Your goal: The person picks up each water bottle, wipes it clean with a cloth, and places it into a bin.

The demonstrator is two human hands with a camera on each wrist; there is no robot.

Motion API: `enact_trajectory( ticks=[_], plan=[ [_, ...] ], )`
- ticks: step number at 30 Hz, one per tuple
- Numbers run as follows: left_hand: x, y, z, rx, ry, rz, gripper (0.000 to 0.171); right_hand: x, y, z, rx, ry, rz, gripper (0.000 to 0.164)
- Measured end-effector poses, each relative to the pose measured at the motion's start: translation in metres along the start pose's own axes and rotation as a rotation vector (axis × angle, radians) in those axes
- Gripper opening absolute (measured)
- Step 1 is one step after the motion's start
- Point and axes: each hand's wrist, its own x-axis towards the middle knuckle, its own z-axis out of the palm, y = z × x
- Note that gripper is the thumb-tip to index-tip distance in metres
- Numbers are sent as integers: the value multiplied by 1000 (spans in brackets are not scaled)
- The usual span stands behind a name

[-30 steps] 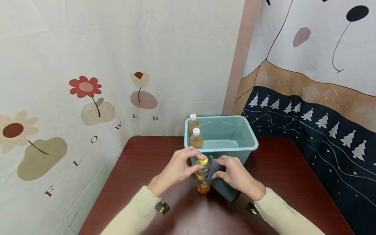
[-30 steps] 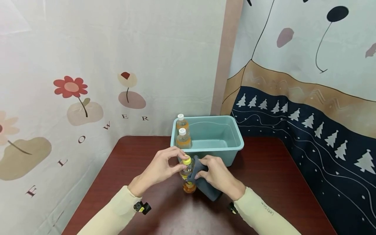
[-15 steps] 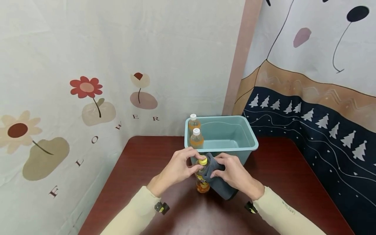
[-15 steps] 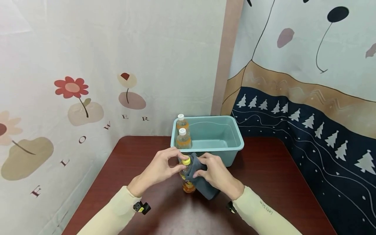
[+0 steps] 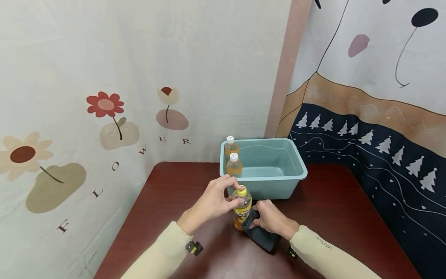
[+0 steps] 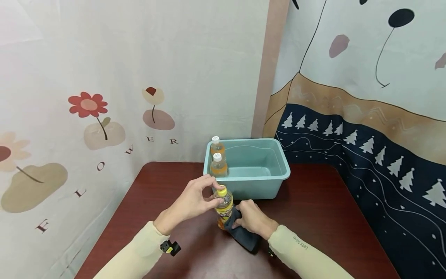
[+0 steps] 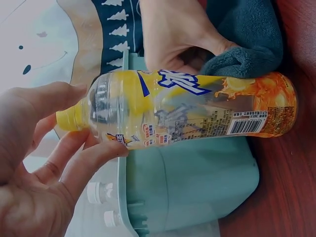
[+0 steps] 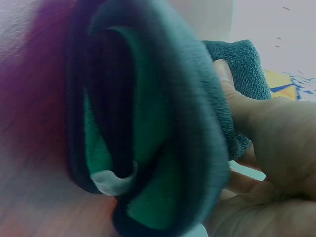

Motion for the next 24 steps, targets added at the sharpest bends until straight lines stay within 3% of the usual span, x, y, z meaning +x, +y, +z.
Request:
enact_trajectory(
  ticks=[6, 13, 17, 22, 24],
  plan=[
    [0, 0, 4, 39, 43, 16, 30, -1, 4, 2, 19, 6, -2, 24],
    [0, 1, 11, 44, 109, 19, 33, -10, 3, -6, -57, 89, 21, 40],
    [-2, 2, 8, 19, 94, -22, 37, -18, -3, -24, -84, 147, 33, 35],
    [-6, -1, -1, -92, 51, -120, 44, -22, -18, -58, -66, 213, 24, 30],
    [-7, -2, -3, -118, 42, -128, 45, -20, -26, -69, -56, 242, 7, 33]
  ],
)
